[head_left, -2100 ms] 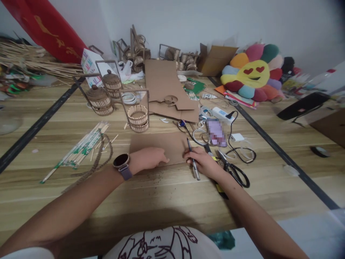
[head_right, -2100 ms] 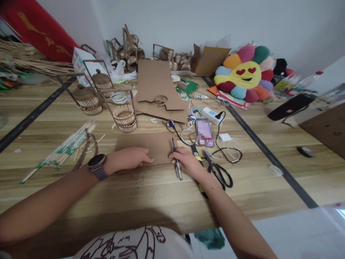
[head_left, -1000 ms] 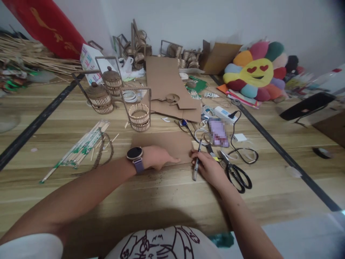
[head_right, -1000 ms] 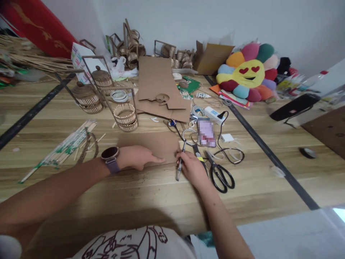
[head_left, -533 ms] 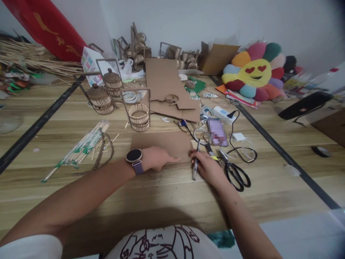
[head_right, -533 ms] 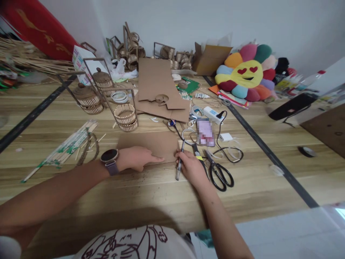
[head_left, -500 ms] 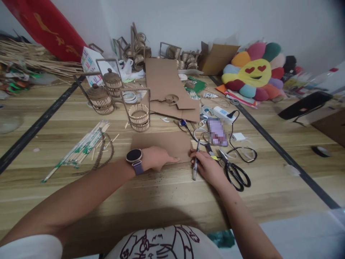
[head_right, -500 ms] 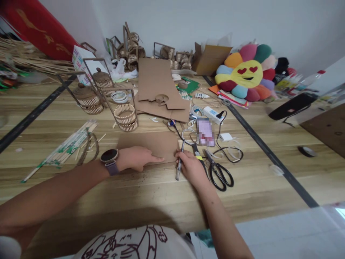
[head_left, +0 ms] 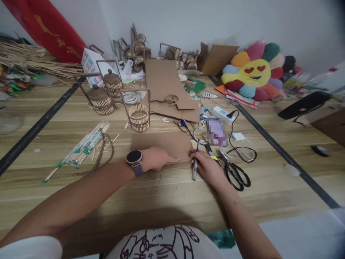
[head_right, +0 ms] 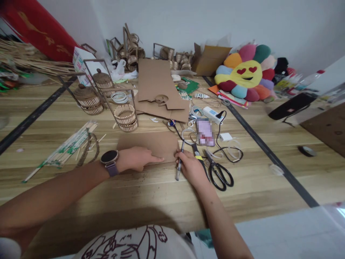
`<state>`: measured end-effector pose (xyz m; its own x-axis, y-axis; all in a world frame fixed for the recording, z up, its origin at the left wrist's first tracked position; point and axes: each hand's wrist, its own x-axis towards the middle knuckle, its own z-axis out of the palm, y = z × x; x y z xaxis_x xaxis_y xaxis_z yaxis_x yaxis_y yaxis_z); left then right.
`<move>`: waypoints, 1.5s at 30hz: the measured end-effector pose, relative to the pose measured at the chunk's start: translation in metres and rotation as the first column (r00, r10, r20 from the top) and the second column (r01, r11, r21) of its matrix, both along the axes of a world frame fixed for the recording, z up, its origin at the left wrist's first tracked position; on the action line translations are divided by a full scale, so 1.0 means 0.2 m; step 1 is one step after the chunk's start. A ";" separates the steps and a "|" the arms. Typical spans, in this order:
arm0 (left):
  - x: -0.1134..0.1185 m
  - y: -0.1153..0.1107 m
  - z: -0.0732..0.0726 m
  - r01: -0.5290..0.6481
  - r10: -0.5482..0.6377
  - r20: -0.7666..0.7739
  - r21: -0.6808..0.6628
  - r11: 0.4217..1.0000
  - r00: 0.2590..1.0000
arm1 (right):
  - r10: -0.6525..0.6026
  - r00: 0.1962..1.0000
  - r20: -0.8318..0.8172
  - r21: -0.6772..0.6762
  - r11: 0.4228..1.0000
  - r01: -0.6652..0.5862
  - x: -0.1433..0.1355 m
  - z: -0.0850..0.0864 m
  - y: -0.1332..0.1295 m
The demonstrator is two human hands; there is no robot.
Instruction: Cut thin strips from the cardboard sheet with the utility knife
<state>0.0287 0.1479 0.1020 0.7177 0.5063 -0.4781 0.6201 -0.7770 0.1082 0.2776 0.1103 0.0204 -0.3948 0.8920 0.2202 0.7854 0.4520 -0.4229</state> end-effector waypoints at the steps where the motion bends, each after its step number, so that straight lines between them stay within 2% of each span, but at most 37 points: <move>1: 0.00 0.00 0.00 0.000 0.000 -0.002 -0.001 1.000 1.000 | -0.002 1.000 0.001 0.000 1.000 0.002 0.00 0.00 0.00; 19: 0.01 -0.01 0.02 -0.010 0.009 -0.053 -0.021 1.000 0.999 | 0.013 1.000 0.015 -0.012 1.000 -0.013 0.01 -0.01 0.02; 29: 0.01 0.11 0.02 0.058 -0.071 -0.090 -0.142 0.988 0.993 | 0.046 0.999 -0.012 -0.014 0.999 -0.046 0.03 0.02 0.04; 34: 0.00 0.12 0.01 0.077 -0.089 -0.077 -0.147 0.986 0.993 | 0.029 0.999 -0.034 0.023 0.999 -0.028 0.02 0.06 0.03; 36: -0.01 0.11 0.01 0.064 -0.075 -0.068 -0.149 0.987 0.995 | -0.014 0.995 -0.099 0.049 0.999 0.019 -0.01 0.09 -0.01; 39: -0.01 0.12 0.01 0.051 -0.060 -0.053 -0.166 0.985 0.997 | -0.073 0.957 -0.282 0.065 0.993 0.095 -0.11 0.15 -0.10; 42: -0.01 0.15 0.02 0.069 -0.074 -0.018 -0.193 0.979 0.997 | 0.007 0.910 -0.414 0.025 1.000 0.004 -0.26 0.20 -0.21; 45: -0.01 0.17 0.02 0.081 -0.083 -0.002 -0.210 0.974 0.997 | 0.057 0.831 -0.553 -0.030 0.996 -0.089 -0.43 0.19 -0.29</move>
<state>0.0260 0.1814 0.1055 0.7471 0.3333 -0.5751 0.5570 -0.7861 0.2680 0.1909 0.0526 0.0577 -0.2862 0.8819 0.3746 0.3803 0.4634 -0.8004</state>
